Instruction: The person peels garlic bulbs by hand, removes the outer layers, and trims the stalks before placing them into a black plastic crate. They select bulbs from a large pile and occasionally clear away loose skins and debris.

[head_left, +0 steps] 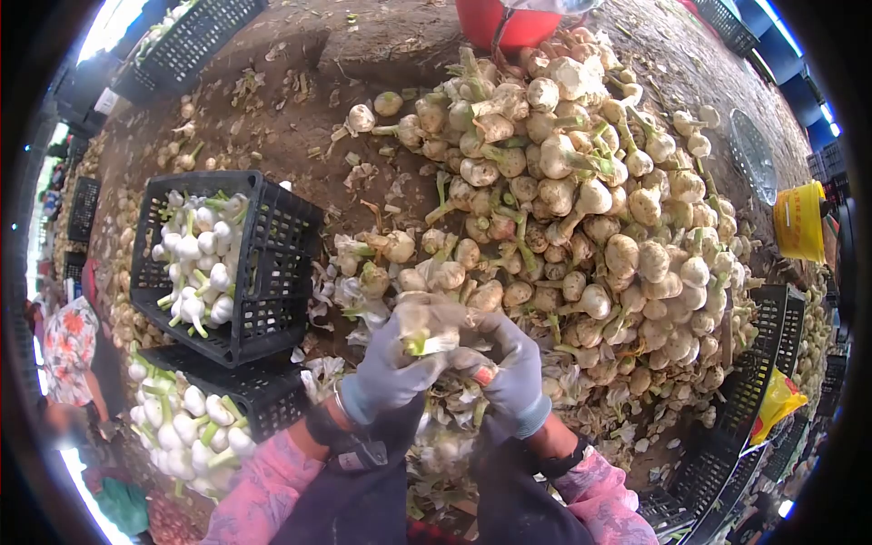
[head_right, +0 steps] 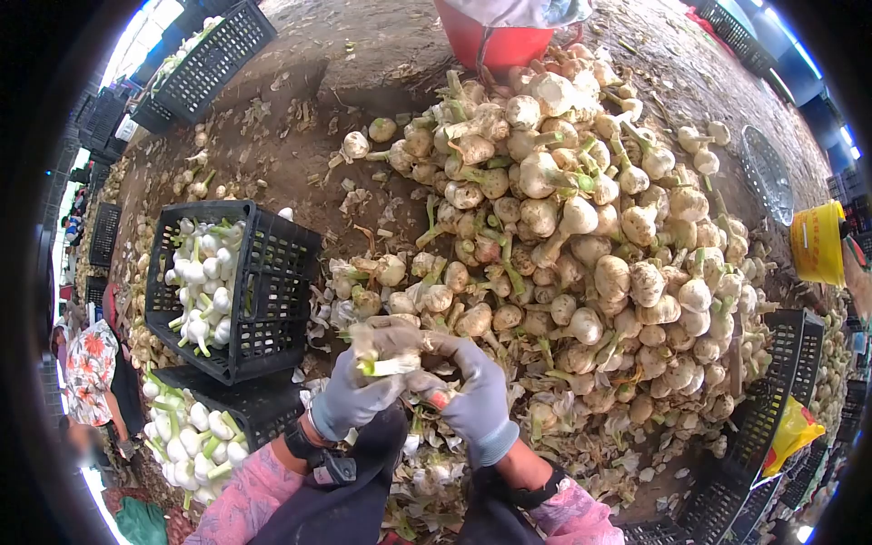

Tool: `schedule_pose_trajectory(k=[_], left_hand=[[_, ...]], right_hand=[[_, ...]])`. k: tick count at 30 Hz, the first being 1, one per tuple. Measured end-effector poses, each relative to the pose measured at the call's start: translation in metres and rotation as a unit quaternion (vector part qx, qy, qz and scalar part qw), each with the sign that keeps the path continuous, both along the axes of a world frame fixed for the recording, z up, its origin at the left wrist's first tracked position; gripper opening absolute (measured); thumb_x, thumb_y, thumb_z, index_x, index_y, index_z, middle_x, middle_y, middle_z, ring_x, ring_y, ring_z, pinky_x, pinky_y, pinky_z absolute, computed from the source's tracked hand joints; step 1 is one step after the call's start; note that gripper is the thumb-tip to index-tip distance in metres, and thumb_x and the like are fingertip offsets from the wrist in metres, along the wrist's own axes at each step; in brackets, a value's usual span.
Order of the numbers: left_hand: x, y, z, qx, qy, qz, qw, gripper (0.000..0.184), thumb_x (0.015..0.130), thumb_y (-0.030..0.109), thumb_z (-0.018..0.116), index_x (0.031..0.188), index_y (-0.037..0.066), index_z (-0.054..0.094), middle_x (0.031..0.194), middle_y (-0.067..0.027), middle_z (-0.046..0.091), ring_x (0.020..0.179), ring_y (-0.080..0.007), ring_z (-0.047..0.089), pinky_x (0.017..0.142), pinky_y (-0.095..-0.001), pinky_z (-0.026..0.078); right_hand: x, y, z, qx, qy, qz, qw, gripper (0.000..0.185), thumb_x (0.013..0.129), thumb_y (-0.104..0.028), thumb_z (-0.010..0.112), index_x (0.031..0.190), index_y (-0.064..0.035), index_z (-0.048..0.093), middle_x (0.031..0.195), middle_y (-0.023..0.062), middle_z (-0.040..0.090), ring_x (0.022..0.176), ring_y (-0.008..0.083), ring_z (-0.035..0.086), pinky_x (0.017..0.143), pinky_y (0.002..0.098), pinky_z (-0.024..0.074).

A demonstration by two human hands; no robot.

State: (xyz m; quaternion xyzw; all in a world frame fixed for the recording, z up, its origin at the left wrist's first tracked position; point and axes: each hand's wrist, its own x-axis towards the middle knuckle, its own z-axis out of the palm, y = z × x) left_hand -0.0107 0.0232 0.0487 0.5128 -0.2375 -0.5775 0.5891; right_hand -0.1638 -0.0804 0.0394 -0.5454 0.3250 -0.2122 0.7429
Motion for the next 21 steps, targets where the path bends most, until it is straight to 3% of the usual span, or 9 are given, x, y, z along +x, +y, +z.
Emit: schedule_pose_trajectory(k=[5,9,10,13,14,17,18,21], left_hand=[[0.000,-0.002,0.000,-0.048,-0.116,0.004,0.992,0.055,0.082,-0.003,0.055,0.137,-0.003,0.045,0.129,-0.0092,0.055,0.116,-0.0157,0.054,0.099,-0.0314,0.044],[0.004,-0.009,-0.001,-0.108,-0.304,-0.034,0.946,0.055,0.082,0.000,0.055,0.135,-0.001,0.045,0.128,-0.0088,0.054,0.115,-0.0155,0.053,0.099,-0.0302,0.042],[0.004,-0.010,0.001,-0.128,-0.350,-0.051,0.927,0.054,0.082,0.002,0.055,0.135,-0.001,0.045,0.128,-0.0087,0.053,0.115,-0.0155,0.052,0.100,-0.0294,0.041],[0.001,-0.001,0.004,-0.039,-0.020,0.013,0.999,0.058,0.081,-0.004,0.052,0.138,-0.002,0.041,0.125,-0.0076,0.055,0.107,-0.0119,0.055,0.091,-0.0273,0.046],[-0.001,-0.001,0.007,-0.023,-0.008,0.022,0.999,0.057,0.081,-0.004,0.051,0.138,-0.003,0.041,0.124,-0.0071,0.056,0.105,-0.0115,0.056,0.090,-0.0269,0.047],[0.000,-0.004,0.004,-0.040,-0.086,0.016,0.995,0.056,0.082,-0.003,0.050,0.137,-0.002,0.042,0.125,-0.0080,0.054,0.106,-0.0117,0.055,0.089,-0.0267,0.046],[0.001,-0.006,0.003,-0.071,-0.153,0.017,0.986,0.055,0.082,-0.003,0.051,0.136,-0.002,0.042,0.126,-0.0086,0.053,0.106,-0.0123,0.055,0.089,-0.0267,0.046],[0.002,-0.010,0.004,-0.124,-0.325,0.021,0.937,0.050,0.083,-0.001,0.052,0.133,-0.001,0.045,0.126,-0.0102,0.050,0.104,-0.0142,0.055,0.088,-0.0272,0.046]], right_hand=[[-0.003,-0.008,-0.003,0.253,-0.017,-0.002,0.967,0.032,0.088,-0.018,0.075,0.110,0.0013,0.062,0.100,0.0049,0.066,0.089,0.0105,0.061,0.079,0.0252,0.0504],[0.000,0.000,0.007,0.047,0.025,0.009,0.999,0.027,0.093,-0.018,0.069,0.112,-0.0008,0.061,0.098,0.0040,0.065,0.086,0.0090,0.061,0.078,0.0260,0.0511],[0.003,0.003,0.006,0.107,-0.011,-0.019,0.994,0.029,0.093,-0.021,0.069,0.113,-0.0010,0.061,0.093,0.0027,0.065,0.080,0.0087,0.060,0.077,0.0260,0.0509],[0.000,-0.008,-0.001,0.344,-0.089,0.022,0.934,0.035,0.090,-0.022,0.072,0.115,-0.0007,0.060,0.093,0.0023,0.064,0.082,0.0085,0.060,0.077,0.0253,0.0502],[-0.001,-0.009,-0.002,0.377,-0.113,0.019,0.919,0.034,0.089,-0.021,0.073,0.114,0.0001,0.063,0.094,0.0032,0.066,0.084,0.0094,0.062,0.078,0.0256,0.0515],[0.001,-0.002,0.014,0.140,0.002,-0.002,0.990,0.027,0.091,-0.018,0.071,0.110,0.0004,0.066,0.097,0.0054,0.069,0.088,0.0119,0.066,0.079,0.0273,0.0535],[0.004,0.010,0.006,-0.018,0.035,-0.042,0.998,0.023,0.088,-0.016,0.072,0.107,-0.0021,0.069,0.098,0.0080,0.071,0.088,0.0183,0.069,0.079,0.0300,0.0542],[0.004,0.011,0.014,-0.320,0.064,-0.056,0.944,0.029,0.081,-0.015,0.077,0.108,-0.0063,0.070,0.097,0.0106,0.071,0.086,0.0256,0.069,0.077,0.0327,0.0539]])
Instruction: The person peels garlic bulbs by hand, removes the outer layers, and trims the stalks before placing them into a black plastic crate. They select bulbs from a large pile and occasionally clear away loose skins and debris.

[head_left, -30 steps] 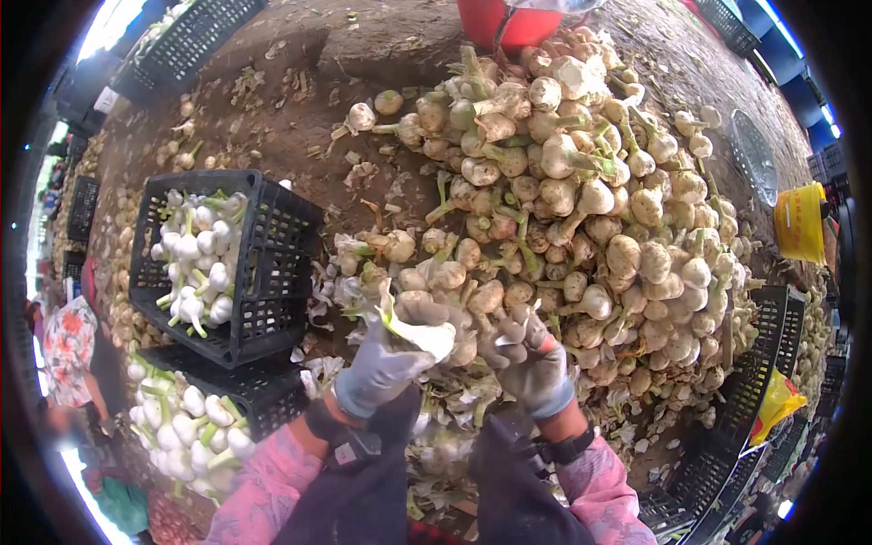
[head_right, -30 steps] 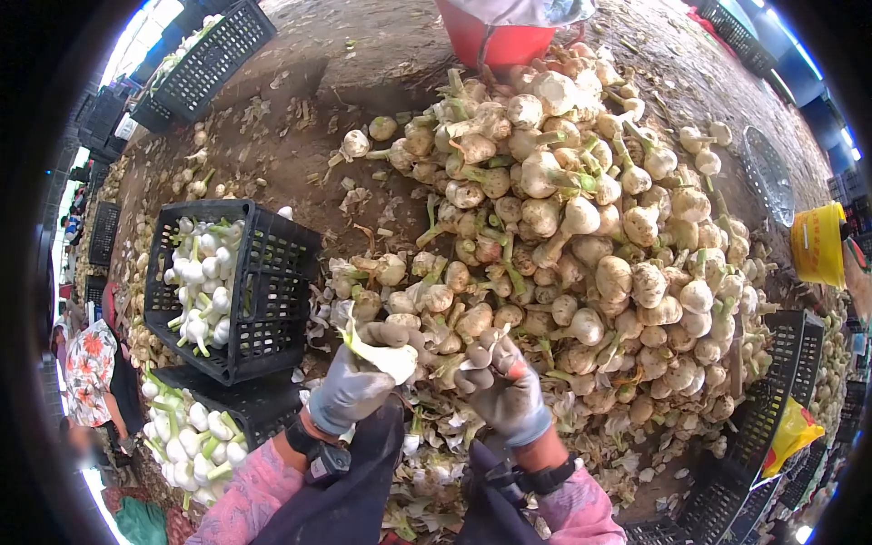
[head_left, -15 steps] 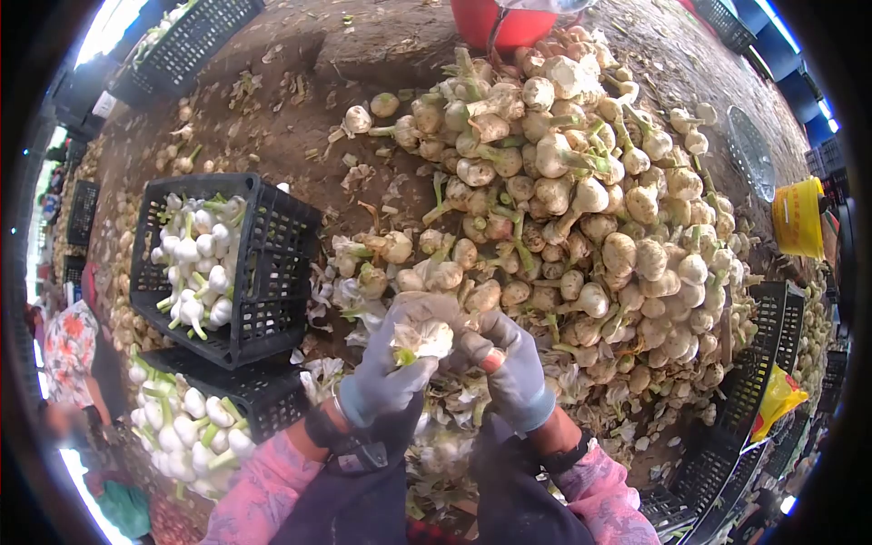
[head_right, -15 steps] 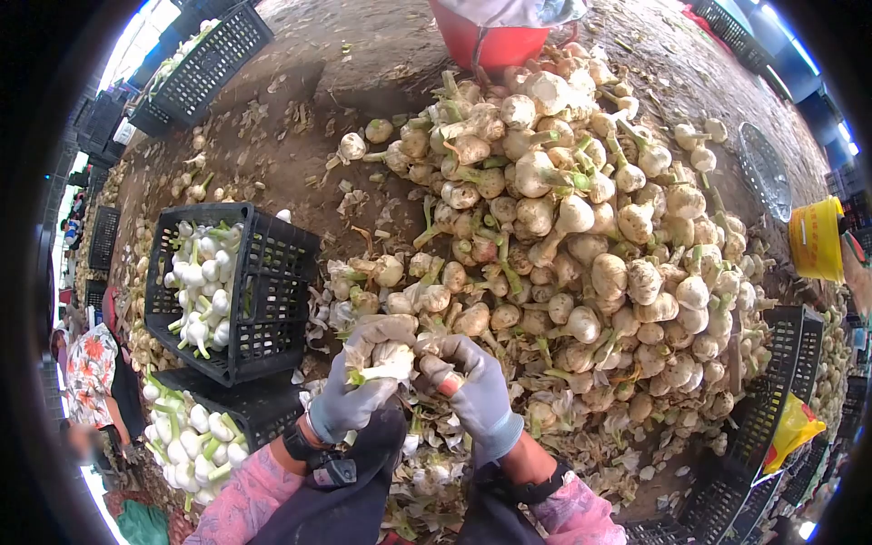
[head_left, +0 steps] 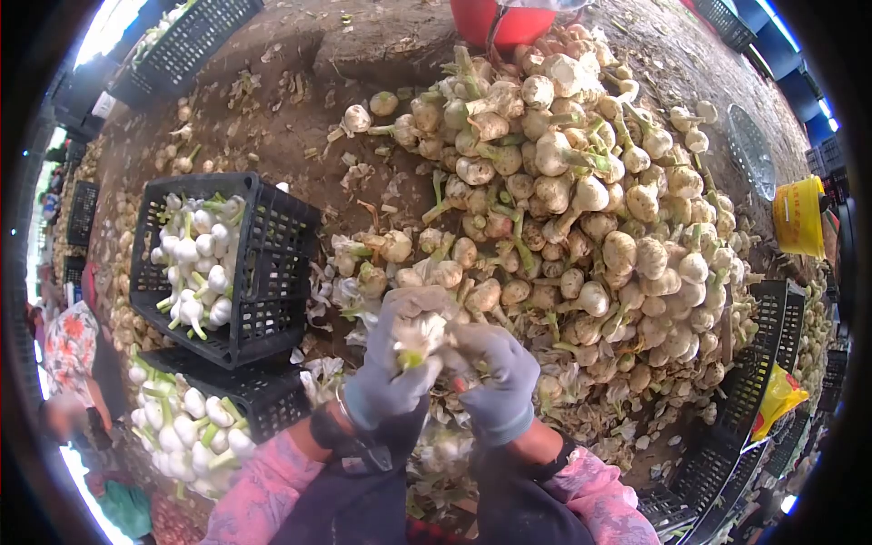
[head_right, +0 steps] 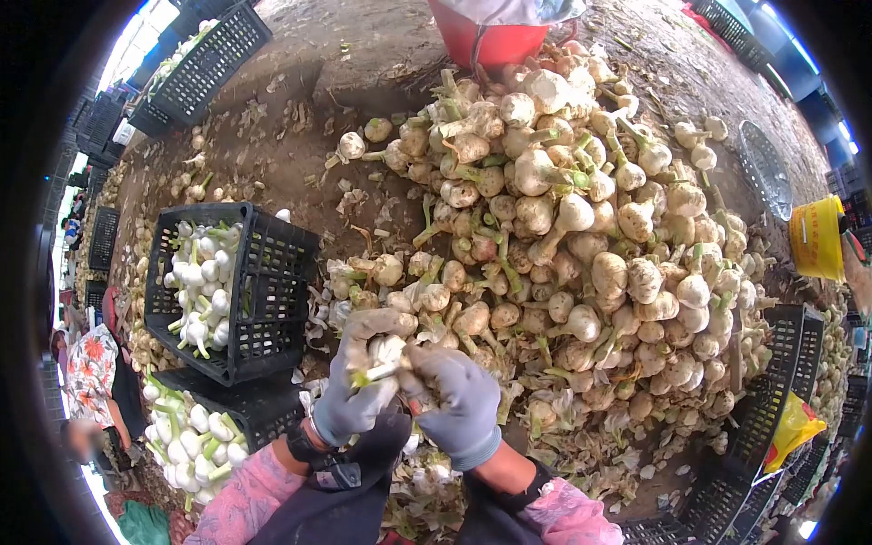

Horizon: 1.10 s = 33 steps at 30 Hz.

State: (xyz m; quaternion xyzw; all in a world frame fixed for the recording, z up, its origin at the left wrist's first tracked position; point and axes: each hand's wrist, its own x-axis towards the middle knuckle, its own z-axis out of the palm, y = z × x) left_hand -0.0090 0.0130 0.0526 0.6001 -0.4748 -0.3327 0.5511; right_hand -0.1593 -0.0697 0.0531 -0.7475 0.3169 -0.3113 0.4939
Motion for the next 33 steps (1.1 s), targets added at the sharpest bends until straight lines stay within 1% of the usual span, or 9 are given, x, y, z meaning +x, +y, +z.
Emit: schedule_pose_trajectory(k=[4,10,16,19,23,26,27,30,33], left_hand=[[-0.013,0.007,0.000,0.040,0.140,0.085,0.986,0.036,0.081,-0.002,0.055,0.117,0.000,0.053,0.117,-0.0119,0.052,0.099,-0.0185,0.056,0.086,-0.0295,0.046],[-0.002,0.004,-0.003,-0.038,0.227,0.022,0.973,0.015,0.076,0.011,0.056,0.090,0.005,0.054,0.105,-0.0145,0.055,0.097,-0.0245,0.054,0.087,-0.0393,0.047],[0.004,-0.002,-0.012,-0.116,0.413,0.027,0.903,0.018,0.082,0.022,0.061,0.085,0.005,0.057,0.096,-0.0134,0.057,0.095,-0.0330,0.055,0.079,-0.0431,0.046],[0.009,0.012,-0.016,-0.023,0.387,0.007,0.922,0.022,0.083,0.021,0.058,0.093,0.002,0.061,0.098,-0.0136,0.060,0.091,-0.0291,0.059,0.083,-0.0420,0.048],[0.005,0.001,0.000,0.014,0.016,-0.004,1.000,0.037,0.082,0.011,0.052,0.115,-0.004,0.060,0.095,-0.0111,0.066,0.081,-0.0188,0.063,0.075,-0.0331,0.051],[0.003,0.001,0.014,0.156,0.172,-0.092,0.968,0.039,0.080,0.009,0.051,0.116,-0.003,0.061,0.091,-0.0110,0.067,0.077,-0.0233,0.064,0.074,-0.0340,0.051],[0.011,0.005,-0.005,0.047,-0.037,-0.104,0.993,0.033,0.077,0.007,0.051,0.105,0.001,0.066,0.087,-0.0108,0.066,0.075,-0.0266,0.063,0.070,-0.0350,0.051],[0.033,0.021,-0.004,0.101,-0.105,-0.141,0.979,0.024,0.074,0.004,0.053,0.094,0.000,0.065,0.092,-0.0147,0.065,0.085,-0.0316,0.062,0.080,-0.0347,0.051],[0.075,0.035,0.025,0.005,-0.423,0.161,0.892,0.011,0.076,-0.001,0.054,0.080,0.003,0.063,0.083,-0.0108,0.064,0.074,-0.0241,0.061,0.064,-0.0325,0.049]], right_hand=[[0.005,-0.009,0.001,-0.167,0.036,0.033,0.985,0.028,0.077,-0.015,0.077,0.103,-0.0085,0.067,0.088,0.0107,0.069,0.078,0.0305,0.067,0.068,0.0390,0.0532],[0.006,-0.020,-0.030,-0.065,0.091,-0.038,0.993,0.016,0.078,-0.008,0.071,0.090,-0.0014,0.063,0.075,0.0142,0.063,0.068,0.0264,0.064,0.063,0.0348,0.0508],[-0.019,-0.032,-0.043,0.062,0.244,0.211,0.945,0.036,0.077,-0.014,0.072,0.111,-0.0036,0.065,0.104,0.0172,0.067,0.093,0.0353,0.065,0.079,0.0405,0.0524],[-0.009,-0.027,-0.009,0.093,0.098,0.157,0.978,0.048,0.080,-0.027,0.074,0.123,-0.0092,0.063,0.106,0.0179,0.066,0.099,0.0349,0.063,0.083,0.0415,0.0508],[0.006,-0.026,0.018,0.092,0.008,0.155,0.984,0.041,0.083,-0.025,0.075,0.118,-0.0069,0.067,0.098,0.0153,0.066,0.093,0.0271,0.064,0.081,0.0373,0.0501],[0.011,-0.024,0.014,0.166,-0.086,0.085,0.979,0.019,0.087,-0.017,0.070,0.102,-0.0042,0.071,0.095,0.0103,0.067,0.085,0.0188,0.064,0.077,0.0311,0.0509],[0.009,-0.026,0.004,0.214,-0.139,0.039,0.966,0.016,0.088,-0.018,0.069,0.099,-0.0053,0.071,0.095,0.0085,0.067,0.084,0.0174,0.063,0.076,0.0301,0.0503],[-0.006,-0.053,0.004,0.403,-0.327,-0.093,0.850,0.012,0.093,-0.016,0.061,0.099,-0.0078,0.068,0.097,0.0061,0.067,0.082,0.0141,0.062,0.076,0.0288,0.0520],[-0.025,-0.075,-0.016,0.391,-0.135,0.167,0.895,0.043,0.088,-0.023,0.071,0.126,-0.0052,0.061,0.108,0.0107,0.069,0.091,0.0180,0.067,0.083,0.0333,0.0542]])
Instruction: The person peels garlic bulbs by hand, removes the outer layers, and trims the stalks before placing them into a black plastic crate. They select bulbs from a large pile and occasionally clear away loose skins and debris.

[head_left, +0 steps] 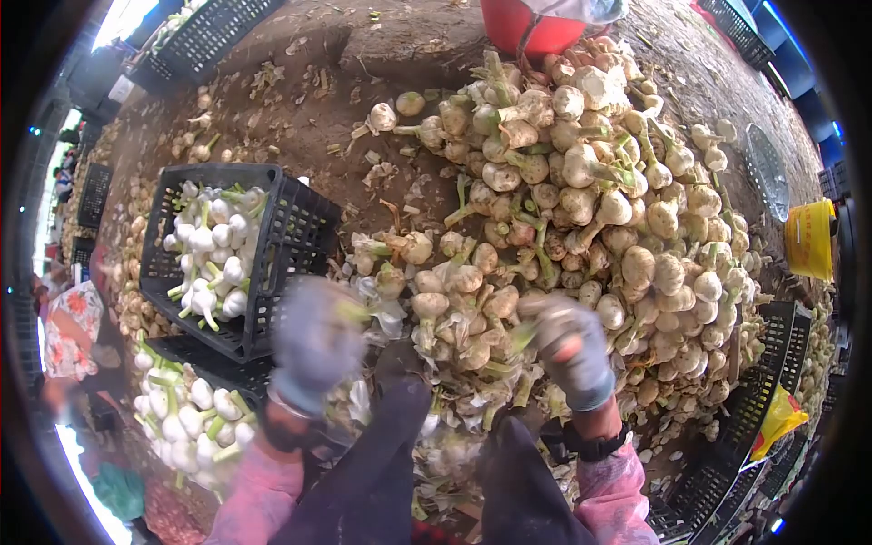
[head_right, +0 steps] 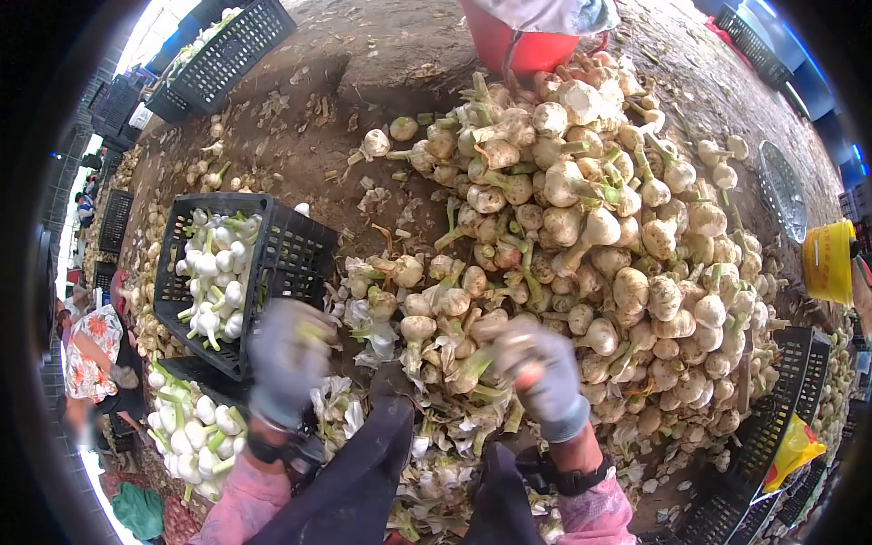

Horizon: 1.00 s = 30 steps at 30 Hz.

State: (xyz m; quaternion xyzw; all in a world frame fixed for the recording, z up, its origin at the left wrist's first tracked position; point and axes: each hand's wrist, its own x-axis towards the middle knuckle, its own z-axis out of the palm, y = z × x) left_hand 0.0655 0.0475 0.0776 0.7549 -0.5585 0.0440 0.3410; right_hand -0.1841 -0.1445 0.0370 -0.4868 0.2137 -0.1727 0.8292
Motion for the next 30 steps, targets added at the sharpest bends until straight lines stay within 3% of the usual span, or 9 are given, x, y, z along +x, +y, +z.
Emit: schedule_pose_trajectory(k=[2,3,8,11,13,16,19,23,30], left_hand=[[0.038,0.018,0.017,-0.076,-0.006,0.289,0.954,0.025,0.088,0.001,0.054,0.113,-0.002,0.058,0.108,-0.0125,0.061,0.084,-0.0260,0.063,0.077,-0.0366,0.052],[0.059,0.025,0.030,-0.045,-0.291,0.328,0.898,0.034,0.089,0.004,0.055,0.123,0.000,0.055,0.119,-0.0124,0.057,0.090,-0.0230,0.063,0.075,-0.0343,0.054],[0.035,0.004,-0.008,-0.158,0.208,0.255,0.931,0.042,0.088,0.001,0.055,0.129,0.005,0.053,0.122,-0.0098,0.056,0.096,-0.0166,0.056,0.078,-0.0288,0.050],[0.030,-0.011,-0.080,0.065,0.094,0.179,0.977,0.044,0.086,0.003,0.058,0.129,0.006,0.051,0.121,-0.0099,0.056,0.099,-0.0190,0.057,0.081,-0.0328,0.051],[0.023,-0.018,-0.136,0.126,0.101,0.199,0.967,0.048,0.082,0.021,0.071,0.124,0.002,0.057,0.122,-0.0197,0.058,0.112,-0.0335,0.056,0.104,-0.0414,0.041],[0.023,-0.012,-0.178,0.316,0.100,0.110,0.937,0.052,0.082,0.035,0.071,0.122,0.003,0.059,0.126,-0.0203,0.058,0.115,-0.0346,0.056,0.101,-0.0430,0.043],[0.014,-0.049,-0.111,0.619,0.153,0.039,0.769,0.051,0.086,0.040,0.067,0.122,0.005,0.059,0.128,-0.0199,0.058,0.114,-0.0358,0.056,0.095,-0.0433,0.045],[-0.006,-0.040,-0.159,0.307,0.101,0.040,0.945,0.051,0.085,0.043,0.063,0.119,0.006,0.059,0.115,-0.0174,0.062,0.109,-0.0361,0.058,0.089,-0.0451,0.048],[-0.047,-0.064,-0.155,0.370,0.197,-0.012,0.908,0.060,0.081,0.038,0.070,0.133,0.013,0.053,0.139,-0.0230,0.043,0.115,-0.0433,0.056,0.099,-0.0462,0.046]], right_hand=[[0.009,0.005,-0.012,-0.257,0.112,0.238,0.930,0.061,0.084,-0.028,0.075,0.138,-0.0106,0.054,0.114,0.0123,0.069,0.102,0.0265,0.066,0.091,0.0379,0.0514],[0.015,0.014,-0.028,-0.372,0.188,0.290,0.861,0.058,0.081,-0.028,0.075,0.135,-0.0166,0.057,0.121,0.0137,0.064,0.108,0.0322,0.063,0.093,0.0400,0.0488],[0.072,0.022,-0.069,-0.606,0.316,0.128,0.719,0.048,0.075,-0.013,0.067,0.122,-0.0194,0.063,0.132,0.0120,0.058,0.120,0.0331,0.055,0.094,0.0419,0.0481],[0.087,0.014,-0.122,-0.702,0.250,0.122,0.656,0.046,0.076,-0.011,0.062,0.122,-0.0187,0.061,0.129,0.0099,0.059,0.121,0.0322,0.053,0.095,0.0437,0.0475],[0.088,0.008,-0.138,-0.667,0.280,0.175,0.668,0.045,0.078,-0.011,0.060,0.122,-0.0182,0.061,0.127,0.0088,0.060,0.118,0.0313,0.055,0.095,0.0444,0.0473],[0.078,-0.003,-0.108,-0.633,0.336,0.214,0.664,0.039,0.079,-0.017,0.062,0.118,-0.0197,0.065,0.121,0.0085,0.063,0.113,0.0294,0.059,0.090,0.0450,0.0495],[0.067,-0.016,-0.079,-0.573,0.432,0.355,0.599,0.033,0.078,-0.028,0.067,0.109,-0.0173,0.069,0.114,0.0076,0.065,0.104,0.0279,0.064,0.083,0.0431,0.0511],[0.067,0.000,-0.091,-0.605,0.445,0.223,0.621,0.037,0.074,-0.031,0.072,0.107,-0.0128,0.068,0.106,0.0069,0.065,0.095,0.0275,0.066,0.079,0.0410,0.0512],[0.128,-0.002,-0.131,-0.623,0.343,0.046,0.702,0.027,0.076,-0.012,0.066,0.103,-0.0123,0.065,0.103,0.0109,0.064,0.094,0.0330,0.066,0.079,0.0457,0.0540]])
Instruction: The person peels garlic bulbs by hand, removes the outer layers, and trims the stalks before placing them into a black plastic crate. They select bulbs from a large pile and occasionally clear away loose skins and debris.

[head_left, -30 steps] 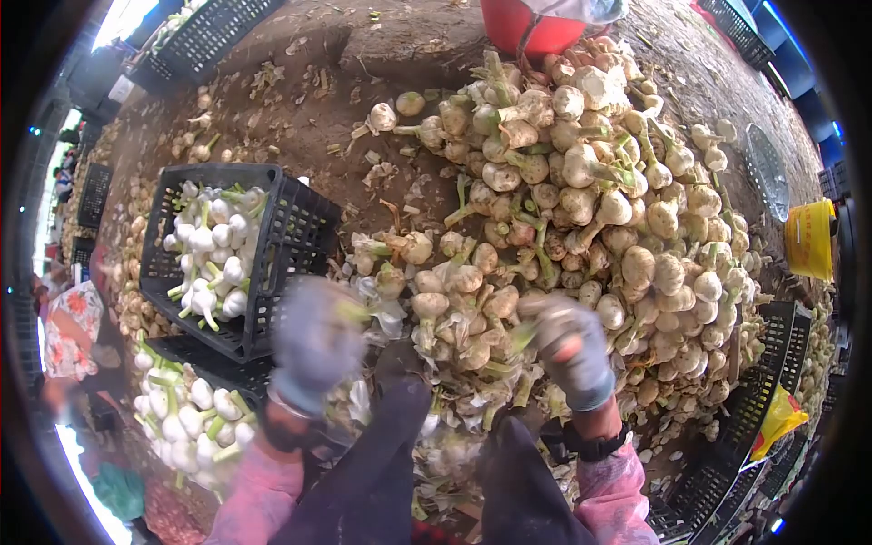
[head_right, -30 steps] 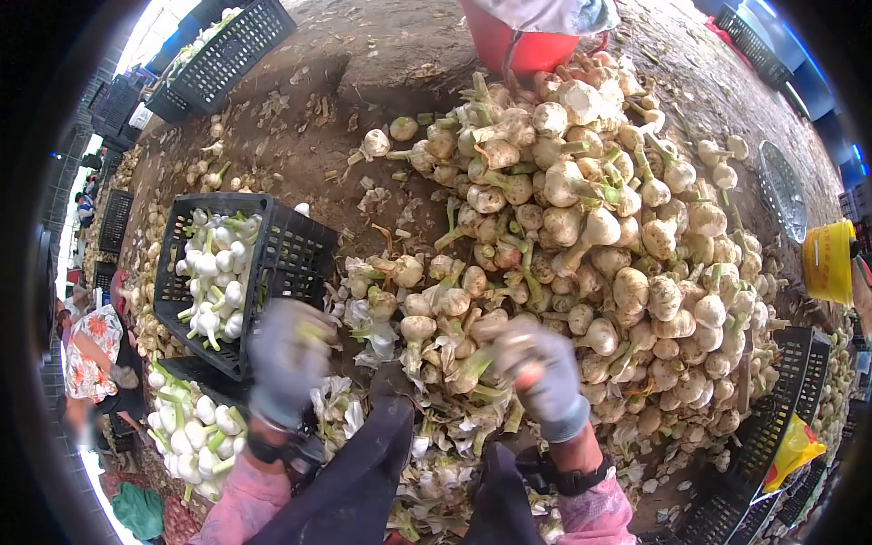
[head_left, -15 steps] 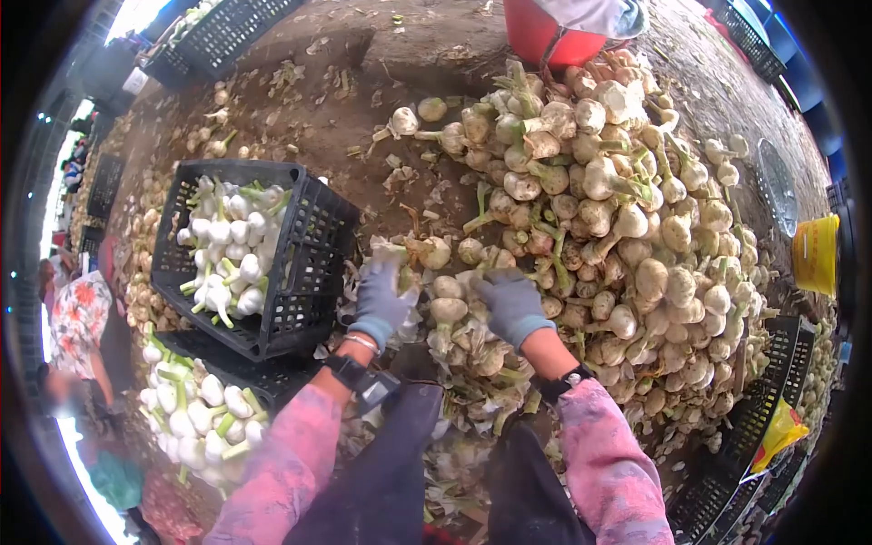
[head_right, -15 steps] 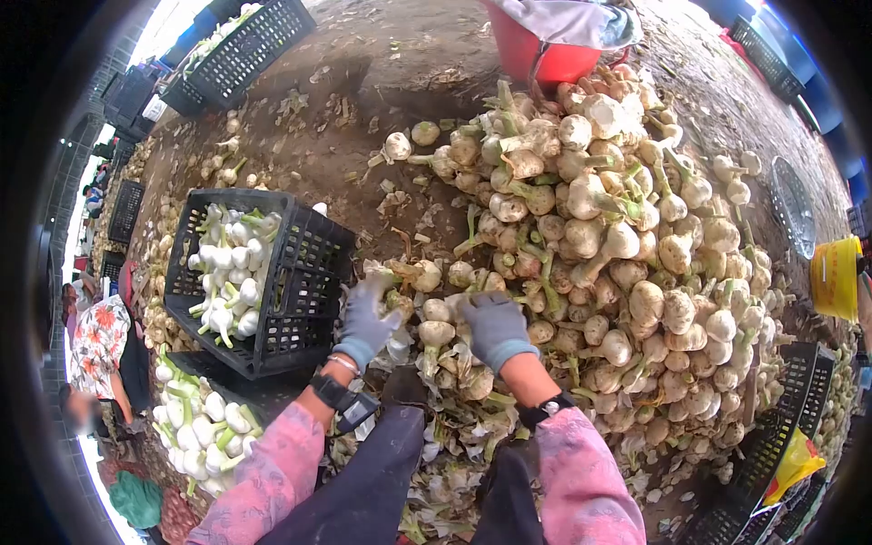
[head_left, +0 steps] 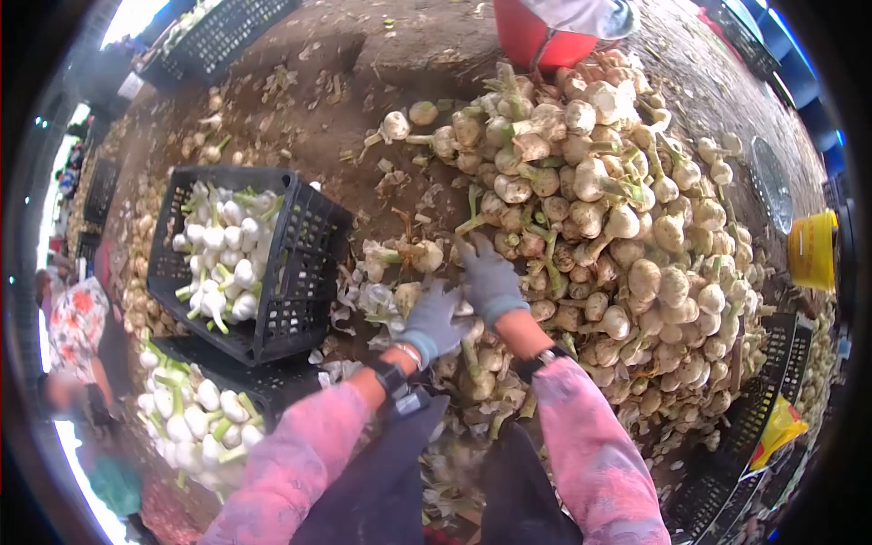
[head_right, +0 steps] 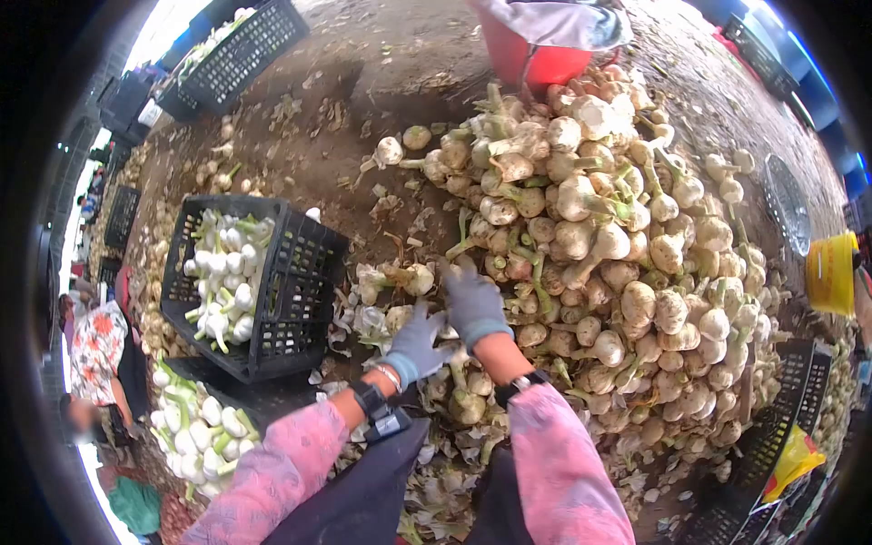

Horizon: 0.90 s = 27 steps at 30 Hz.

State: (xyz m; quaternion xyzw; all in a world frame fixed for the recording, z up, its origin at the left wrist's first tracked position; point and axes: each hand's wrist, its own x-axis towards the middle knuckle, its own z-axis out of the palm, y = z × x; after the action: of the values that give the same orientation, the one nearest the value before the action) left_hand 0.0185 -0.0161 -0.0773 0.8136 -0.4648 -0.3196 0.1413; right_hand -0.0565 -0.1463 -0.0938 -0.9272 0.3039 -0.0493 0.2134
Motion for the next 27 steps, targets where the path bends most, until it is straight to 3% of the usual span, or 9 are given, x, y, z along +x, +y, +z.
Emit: schedule_pose_trajectory(k=[3,7,8,10,13,14,17,18,27], left_hand=[[0.002,0.013,0.000,-0.053,0.049,0.030,0.997,0.054,0.082,0.033,0.071,0.128,0.009,0.055,0.134,-0.0233,0.048,0.111,-0.0397,0.059,0.096,-0.0425,0.048],[0.015,0.025,0.012,-0.221,0.131,0.120,0.959,0.057,0.084,0.022,0.075,0.132,0.002,0.050,0.133,-0.0150,0.052,0.115,-0.0257,0.057,0.098,-0.0364,0.046],[0.011,0.027,0.019,-0.273,0.190,0.141,0.932,0.060,0.085,0.022,0.075,0.134,0.001,0.049,0.133,-0.0128,0.052,0.116,-0.0227,0.056,0.099,-0.0353,0.046],[0.004,0.032,0.017,-0.308,0.388,0.172,0.852,0.069,0.085,0.021,0.077,0.140,-0.001,0.042,0.129,-0.0068,0.054,0.117,-0.0153,0.053,0.102,-0.0306,0.044],[0.000,0.034,0.044,-0.238,0.428,0.156,0.858,0.070,0.081,0.016,0.080,0.138,-0.001,0.044,0.126,-0.0048,0.056,0.115,-0.0136,0.054,0.101,-0.0289,0.044],[-0.003,0.033,0.056,-0.254,0.383,0.181,0.870,0.068,0.075,0.013,0.084,0.133,0.001,0.051,0.121,-0.0055,0.059,0.113,-0.0163,0.056,0.100,-0.0301,0.045],[-0.005,0.033,0.080,-0.278,0.138,0.082,0.947,0.064,0.069,0.012,0.086,0.126,0.004,0.058,0.119,-0.0076,0.061,0.111,-0.0199,0.059,0.098,-0.0318,0.046],[-0.009,0.029,0.082,-0.319,0.106,0.055,0.940,0.062,0.065,0.011,0.086,0.121,0.006,0.061,0.116,-0.0093,0.063,0.108,-0.0234,0.060,0.096,-0.0333,0.047],[-0.020,0.027,0.087,-0.317,0.155,0.108,0.930,0.061,0.064,0.010,0.087,0.119,0.004,0.061,0.113,-0.0079,0.064,0.104,-0.0190,0.061,0.095,-0.0316,0.048]], right_hand=[[0.024,-0.014,-0.022,0.030,0.039,0.048,0.998,0.027,0.078,-0.007,0.063,0.104,-0.0112,0.068,0.101,0.0143,0.065,0.095,0.0338,0.066,0.080,0.0461,0.0541],[-0.020,-0.005,-0.007,0.279,-0.250,-0.043,0.926,0.029,0.083,-0.007,0.066,0.112,-0.0084,0.067,0.108,0.0167,0.068,0.092,0.0267,0.067,0.082,0.0359,0.0533],[-0.034,0.005,0.010,0.521,-0.252,-0.113,0.808,0.022,0.089,-0.009,0.066,0.110,-0.0049,0.066,0.105,0.0094,0.068,0.091,0.0188,0.065,0.081,0.0296,0.0516],[-0.058,0.020,0.043,0.592,-0.279,-0.102,0.749,0.021,0.093,-0.013,0.063,0.112,-0.0038,0.064,0.101,0.0053,0.067,0.088,0.0142,0.062,0.079,0.0271,0.0503],[-0.071,0.039,0.068,0.707,-0.355,-0.161,0.591,0.022,0.097,-0.018,0.061,0.114,-0.0039,0.062,0.098,0.0027,0.065,0.083,0.0107,0.059,0.075,0.0246,0.0483],[-0.070,0.047,0.071,0.740,-0.382,-0.191,0.520,0.023,0.098,-0.019,0.061,0.115,-0.0042,0.061,0.097,0.0024,0.065,0.082,0.0100,0.059,0.073,0.0239,0.0476],[-0.066,0.067,0.069,0.751,-0.421,-0.232,0.454,0.023,0.098,-0.023,0.062,0.112,-0.0051,0.059,0.094,0.0010,0.063,0.078,0.0088,0.056,0.070,0.0225,0.0456],[-0.067,0.067,0.068,0.715,-0.434,-0.158,0.524,0.018,0.096,-0.020,0.064,0.106,-0.0058,0.060,0.093,0.0005,0.062,0.081,0.0101,0.058,0.072,0.0239,0.0483],[-0.080,0.062,0.085,0.763,-0.404,-0.199,0.464,0.024,0.092,-0.011,0.068,0.112,-0.0003,0.063,0.102,0.0037,0.066,0.089,0.0125,0.063,0.082,0.0267,0.0520]])
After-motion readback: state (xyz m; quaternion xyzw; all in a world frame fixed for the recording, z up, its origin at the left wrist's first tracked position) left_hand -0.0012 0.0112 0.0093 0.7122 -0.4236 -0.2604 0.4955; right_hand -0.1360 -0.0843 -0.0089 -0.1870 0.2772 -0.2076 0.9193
